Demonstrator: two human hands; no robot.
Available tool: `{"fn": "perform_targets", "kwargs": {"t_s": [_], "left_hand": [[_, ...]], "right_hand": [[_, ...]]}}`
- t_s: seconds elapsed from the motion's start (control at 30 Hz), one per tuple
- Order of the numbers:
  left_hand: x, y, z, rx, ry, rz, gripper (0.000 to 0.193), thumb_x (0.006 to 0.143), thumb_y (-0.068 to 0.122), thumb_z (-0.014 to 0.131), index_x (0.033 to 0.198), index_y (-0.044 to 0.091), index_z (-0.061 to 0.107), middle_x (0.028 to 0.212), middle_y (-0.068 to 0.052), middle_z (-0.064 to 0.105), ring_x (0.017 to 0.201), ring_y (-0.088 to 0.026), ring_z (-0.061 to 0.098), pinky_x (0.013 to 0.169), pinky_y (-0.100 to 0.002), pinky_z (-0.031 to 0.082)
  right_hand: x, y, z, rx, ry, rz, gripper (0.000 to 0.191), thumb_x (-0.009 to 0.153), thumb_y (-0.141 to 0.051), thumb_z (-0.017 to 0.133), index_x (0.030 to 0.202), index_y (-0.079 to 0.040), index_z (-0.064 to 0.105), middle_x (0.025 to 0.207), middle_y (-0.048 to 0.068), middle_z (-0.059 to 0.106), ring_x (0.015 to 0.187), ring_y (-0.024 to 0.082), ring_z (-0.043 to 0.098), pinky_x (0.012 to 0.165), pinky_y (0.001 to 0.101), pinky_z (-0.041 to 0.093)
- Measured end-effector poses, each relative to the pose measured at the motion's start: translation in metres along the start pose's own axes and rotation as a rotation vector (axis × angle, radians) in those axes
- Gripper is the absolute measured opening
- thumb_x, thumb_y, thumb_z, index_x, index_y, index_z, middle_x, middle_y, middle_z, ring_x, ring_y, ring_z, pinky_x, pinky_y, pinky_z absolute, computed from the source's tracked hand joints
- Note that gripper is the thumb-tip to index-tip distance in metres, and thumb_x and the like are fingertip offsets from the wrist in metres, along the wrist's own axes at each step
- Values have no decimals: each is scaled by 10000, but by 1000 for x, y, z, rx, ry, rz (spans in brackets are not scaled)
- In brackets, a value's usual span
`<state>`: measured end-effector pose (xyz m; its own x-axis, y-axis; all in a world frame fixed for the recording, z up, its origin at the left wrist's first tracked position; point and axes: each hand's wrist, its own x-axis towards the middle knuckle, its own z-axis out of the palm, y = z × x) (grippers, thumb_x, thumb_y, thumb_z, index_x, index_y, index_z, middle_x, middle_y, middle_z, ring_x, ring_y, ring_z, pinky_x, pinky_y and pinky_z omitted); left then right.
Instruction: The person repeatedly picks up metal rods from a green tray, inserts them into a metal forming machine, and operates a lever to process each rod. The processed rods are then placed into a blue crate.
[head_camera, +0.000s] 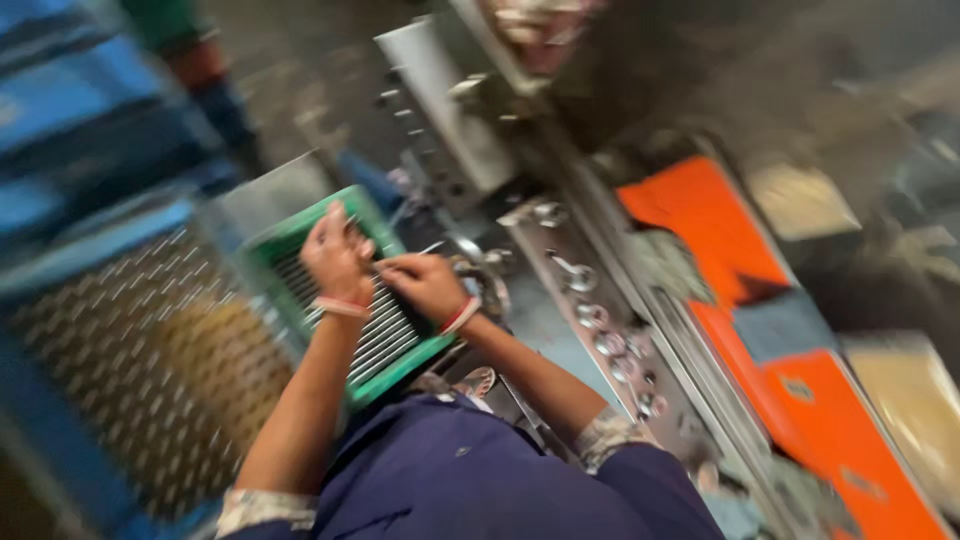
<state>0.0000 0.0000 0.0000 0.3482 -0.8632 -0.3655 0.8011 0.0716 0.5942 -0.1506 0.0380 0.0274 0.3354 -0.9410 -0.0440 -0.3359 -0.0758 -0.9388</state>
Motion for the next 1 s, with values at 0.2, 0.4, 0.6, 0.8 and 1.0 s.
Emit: {"fn": "perform_targets", "kwargs": {"t_s": [0.2, 0.4, 0.6, 0.8, 1.0], "left_hand": [[30, 104, -86, -106, 213, 180, 304, 986, 244, 710, 758, 102, 566, 591, 18, 461, 486, -96, 432, 490, -294, 435], [3, 161, -172, 42, 337, 150, 241, 962, 211, 739, 794, 81, 625, 595, 29, 489, 484, -78, 445, 459, -291, 426], [-21, 187, -235, 549, 354, 117, 306, 968, 247, 757, 791, 15, 666, 650, -51, 571, 522, -129, 507, 475, -335, 411], [-2, 185, -255, 1773, 136, 128, 427, 952, 437, 685, 885, 21, 751, 913, -241, 742, 853, -415, 710, 756, -507, 559], [49, 167, -252, 2060, 117, 118, 212, 940, 190, 604, 967, 47, 758, 971, -216, 750, 930, -405, 733, 788, -508, 585]], "right_hand": [[42, -31, 35, -122, -53, 16, 190, 823, -139, 809, 992, -53, 806, 865, 59, 762, 725, 115, 641, 670, 283, 515], [87, -16, 102, -693, -344, -480, 117, 770, -68, 760, 867, -32, 707, 891, 142, 677, 914, 325, 654, 804, 423, 541], [95, 11, 172, -961, -594, -477, 120, 819, -92, 688, 914, -23, 710, 960, 187, 688, 980, 381, 639, 863, 461, 526], [80, 13, 186, -975, -534, -405, 207, 807, -28, 639, 997, -38, 721, 980, 164, 701, 1023, 365, 637, 907, 438, 522], [56, 24, 174, -882, -386, -440, 262, 833, -5, 649, 1081, -50, 724, 1046, 148, 699, 1044, 360, 624, 924, 427, 515]]}}
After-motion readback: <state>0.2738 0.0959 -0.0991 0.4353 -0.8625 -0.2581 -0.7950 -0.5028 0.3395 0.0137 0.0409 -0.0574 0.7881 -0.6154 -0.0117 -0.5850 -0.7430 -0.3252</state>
